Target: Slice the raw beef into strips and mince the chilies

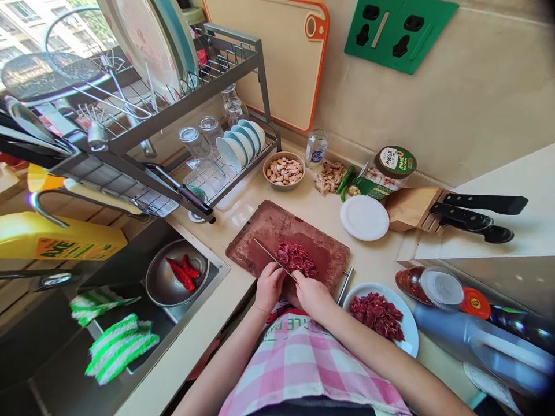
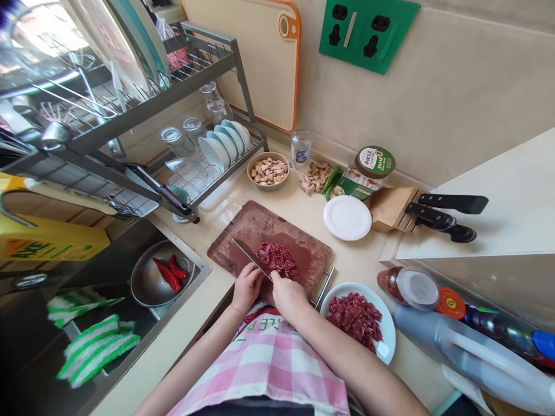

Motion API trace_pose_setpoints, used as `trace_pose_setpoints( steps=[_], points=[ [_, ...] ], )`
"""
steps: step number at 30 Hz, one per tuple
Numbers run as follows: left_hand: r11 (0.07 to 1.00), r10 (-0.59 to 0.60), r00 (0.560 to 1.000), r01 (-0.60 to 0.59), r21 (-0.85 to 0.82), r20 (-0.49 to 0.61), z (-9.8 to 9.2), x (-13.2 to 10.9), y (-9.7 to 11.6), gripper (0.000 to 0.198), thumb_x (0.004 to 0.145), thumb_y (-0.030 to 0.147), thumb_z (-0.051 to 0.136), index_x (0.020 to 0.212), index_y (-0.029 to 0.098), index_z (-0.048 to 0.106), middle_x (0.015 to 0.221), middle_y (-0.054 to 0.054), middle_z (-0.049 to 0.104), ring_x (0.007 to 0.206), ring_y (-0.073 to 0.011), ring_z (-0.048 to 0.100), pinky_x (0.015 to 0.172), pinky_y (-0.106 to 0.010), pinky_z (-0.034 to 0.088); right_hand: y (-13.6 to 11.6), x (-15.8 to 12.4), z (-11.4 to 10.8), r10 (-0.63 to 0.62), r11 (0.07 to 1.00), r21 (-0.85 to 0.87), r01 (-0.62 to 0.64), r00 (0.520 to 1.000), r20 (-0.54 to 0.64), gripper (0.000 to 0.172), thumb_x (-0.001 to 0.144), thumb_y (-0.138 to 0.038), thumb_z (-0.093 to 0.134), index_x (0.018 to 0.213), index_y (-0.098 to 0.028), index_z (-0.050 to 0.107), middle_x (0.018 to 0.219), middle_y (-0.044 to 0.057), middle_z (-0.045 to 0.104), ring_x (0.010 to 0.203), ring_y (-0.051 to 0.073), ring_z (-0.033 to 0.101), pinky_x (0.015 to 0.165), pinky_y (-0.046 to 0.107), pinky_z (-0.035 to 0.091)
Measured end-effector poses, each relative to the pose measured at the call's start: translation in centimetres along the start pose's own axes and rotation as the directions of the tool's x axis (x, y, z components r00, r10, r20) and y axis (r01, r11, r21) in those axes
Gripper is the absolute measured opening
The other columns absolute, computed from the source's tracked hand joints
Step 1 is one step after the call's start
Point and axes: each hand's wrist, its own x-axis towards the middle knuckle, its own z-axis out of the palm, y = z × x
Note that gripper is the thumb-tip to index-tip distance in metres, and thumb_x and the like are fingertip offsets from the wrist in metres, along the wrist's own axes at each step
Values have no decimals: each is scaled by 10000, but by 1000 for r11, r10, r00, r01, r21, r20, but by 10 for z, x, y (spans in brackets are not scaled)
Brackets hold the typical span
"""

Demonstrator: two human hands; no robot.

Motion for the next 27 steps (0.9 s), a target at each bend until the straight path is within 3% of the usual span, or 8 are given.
trace_pose_setpoints(
  steps=[3, 7, 12, 16, 21, 24, 27],
  points=[
    [1000, 18, 999, -18, -3, 28, -3, -3, 0, 199, 862, 239, 445, 930, 203, 629, 953, -49, 584, 902, -164, 547, 809, -311, 478, 18, -10, 0, -30, 993, 111, 28, 1000, 10, 361, 882, -248, 309, 1223, -250, 429, 905, 58, 676, 825, 173, 635, 667, 238, 396],
    [999, 2, 999, 0, 36, -35, -3, -8, -3, 175, 848, 256, 479, 899, 208, 640, 946, -57, 577, 892, -173, 543, 797, -321, 470, 54, -45, 3, -9, 975, 222, 13, 1000, -19, 384, 882, -246, 289, 1236, -225, 437, 939, 64, 669, 871, 170, 622, 700, 233, 396],
    [1000, -4, 999, 5, 9, -40, 0, -6, -2, 208, 857, 249, 450, 881, 204, 651, 907, -50, 600, 878, -173, 551, 780, -317, 479, 57, -70, 6, -38, 987, 154, 40, 999, -21, 407, 876, -232, 305, 1266, -254, 421, 971, 69, 669, 855, 163, 624, 711, 229, 395],
    [1000, -21, 999, 20, -9, -36, 2, -3, -2, 219, 858, 231, 439, 893, 208, 654, 943, -50, 615, 926, -185, 551, 810, -337, 481, 32, -48, 6, -24, 999, 36, 22, 999, 46, 411, 867, -192, 312, 1264, -239, 408, 873, 79, 681, 780, 179, 640, 641, 236, 401],
    [999, -54, 999, 54, 8, -5, 0, -3, -1, 214, 864, 250, 440, 893, 204, 647, 948, -54, 599, 899, -178, 558, 786, -325, 493, -1, 1, -4, -23, 999, -49, 23, 1000, 8, 367, 878, -191, 279, 1201, -254, 441, 886, 83, 677, 777, 199, 644, 629, 264, 411],
    [1000, -18, 999, 18, -10, 34, -3, -5, 1, 197, 854, 280, 469, 948, 216, 629, 974, -52, 582, 906, -175, 556, 805, -331, 492, 10, -3, -7, -49, 999, 21, 49, 999, -1, 348, 886, -232, 300, 1203, -269, 440, 905, 65, 677, 815, 186, 638, 658, 254, 408],
    [1000, 0, 1000, 0, 0, 8, -5, -8, 2, 191, 841, 288, 497, 971, 217, 617, 1022, -61, 556, 953, -185, 541, 838, -346, 485, 36, -26, -3, -49, 990, 136, 49, 999, -1, 362, 882, -241, 321, 1225, -259, 436, 926, 56, 674, 850, 169, 631, 684, 232, 402]
  ],
)
